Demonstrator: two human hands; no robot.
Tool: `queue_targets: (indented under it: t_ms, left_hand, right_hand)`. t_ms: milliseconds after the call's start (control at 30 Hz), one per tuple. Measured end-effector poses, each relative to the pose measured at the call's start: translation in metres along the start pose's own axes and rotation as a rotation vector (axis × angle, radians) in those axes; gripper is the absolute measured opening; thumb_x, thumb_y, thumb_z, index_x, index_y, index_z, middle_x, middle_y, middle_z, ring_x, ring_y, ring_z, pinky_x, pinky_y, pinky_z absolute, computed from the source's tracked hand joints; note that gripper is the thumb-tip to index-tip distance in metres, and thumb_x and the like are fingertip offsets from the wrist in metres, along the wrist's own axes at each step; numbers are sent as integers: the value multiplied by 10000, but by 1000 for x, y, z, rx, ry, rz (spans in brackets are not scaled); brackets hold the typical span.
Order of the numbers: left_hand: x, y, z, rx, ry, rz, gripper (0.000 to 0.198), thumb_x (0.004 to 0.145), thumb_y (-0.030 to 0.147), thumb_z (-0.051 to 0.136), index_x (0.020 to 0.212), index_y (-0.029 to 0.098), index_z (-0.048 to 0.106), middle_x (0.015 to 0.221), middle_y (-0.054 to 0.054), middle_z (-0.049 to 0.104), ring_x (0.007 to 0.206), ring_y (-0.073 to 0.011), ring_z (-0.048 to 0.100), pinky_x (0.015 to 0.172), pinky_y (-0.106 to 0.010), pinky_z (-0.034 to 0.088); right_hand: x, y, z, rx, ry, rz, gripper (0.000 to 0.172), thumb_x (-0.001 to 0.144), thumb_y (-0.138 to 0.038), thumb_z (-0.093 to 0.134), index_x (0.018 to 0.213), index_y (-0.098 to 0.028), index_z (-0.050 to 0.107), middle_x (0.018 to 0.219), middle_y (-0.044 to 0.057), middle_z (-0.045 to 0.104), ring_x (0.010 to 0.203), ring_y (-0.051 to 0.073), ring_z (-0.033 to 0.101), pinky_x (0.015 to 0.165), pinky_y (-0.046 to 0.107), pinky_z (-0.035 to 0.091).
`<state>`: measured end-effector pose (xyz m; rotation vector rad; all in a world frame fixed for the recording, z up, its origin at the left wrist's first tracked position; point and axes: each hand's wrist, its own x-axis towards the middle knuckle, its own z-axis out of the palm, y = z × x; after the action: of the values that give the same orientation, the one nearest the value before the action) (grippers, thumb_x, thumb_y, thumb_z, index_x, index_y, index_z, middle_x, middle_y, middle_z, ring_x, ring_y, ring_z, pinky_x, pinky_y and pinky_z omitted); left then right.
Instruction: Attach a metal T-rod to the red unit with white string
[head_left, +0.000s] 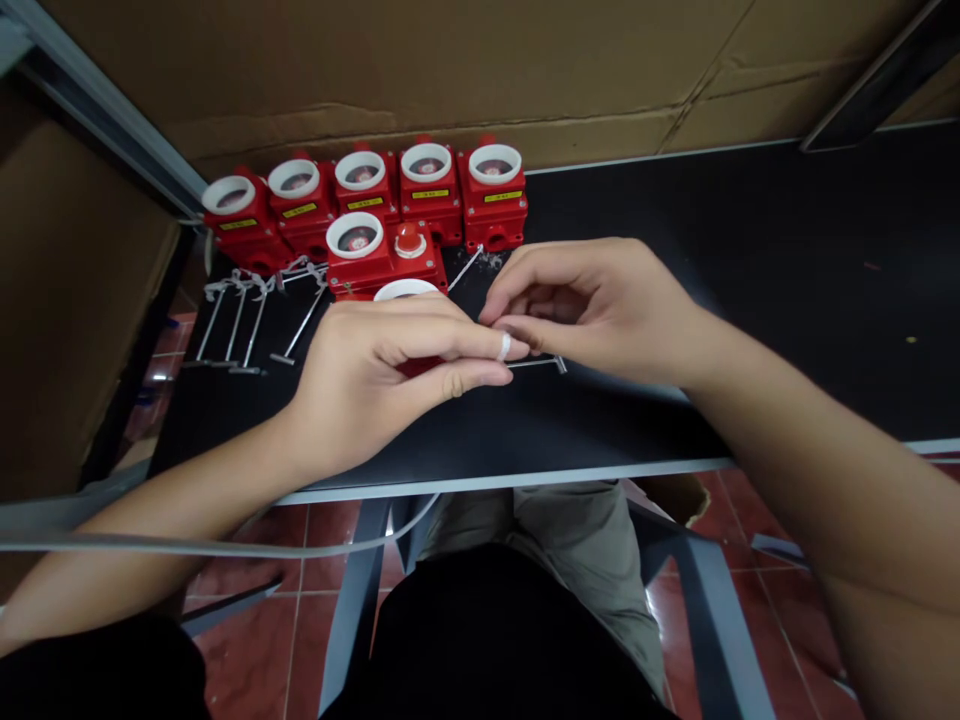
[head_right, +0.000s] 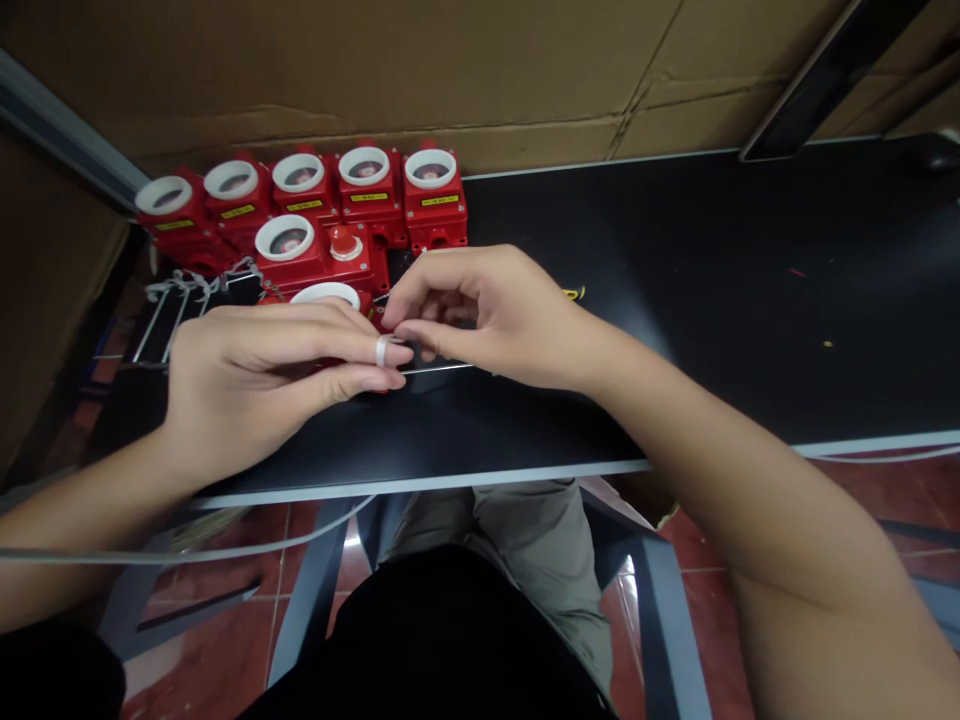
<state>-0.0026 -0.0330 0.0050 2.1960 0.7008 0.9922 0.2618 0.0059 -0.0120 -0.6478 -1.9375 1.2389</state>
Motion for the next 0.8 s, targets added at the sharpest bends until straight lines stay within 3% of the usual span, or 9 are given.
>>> queue_targets:
  t_ms: [100,333,467,667,800]
  left_hand:
    - [-2,-1,2,25,124,-73,113,1070,257,935,1155,330,951,986,17,908,884,-193,838,809,-344,683]
    - [-2,-6,5,113,273,-166,184,1162,262,803,1285,319,928,1113,7,933,988,-216,886,993,-399,766]
    - [-1,-11,4,86,219,-177,105,1130,294,846,1184,280,935,1107,-5,929,948,-205,875,905,-335,745]
    - [0,-9,2,41,97,-206,173,1076,303,907,922,246,854,828,34,845,722,-161,781,706,-300,617]
    - [1,-9,-2,52,50,-195,163,1057,316,928,924,266,850,811,40,838,705,-175,775,683,-319,590]
  right_hand:
    - [-1,2,4,-110,11,-97,96,1074,-151,809,1080,-238,848,1025,24,832,830,146,772,736,286,671]
    - [-5,-11,12,-493,228,-363,154,1044,-120,830,1052,-274,829,1017,17,845,831,169,787,735,311,684]
    - [-8,-18,13,-698,150,-565,216,1030,-87,826,1080,-296,812,1093,27,880,894,192,821,788,320,698]
    - [-7,-20,8,-700,122,-593,213,1052,-117,833,1079,-324,787,1085,18,884,878,209,839,794,330,718]
    - [-6,-17,7,-653,109,-603,192,1069,-106,819,1060,-295,784,1066,33,875,889,187,848,804,298,719]
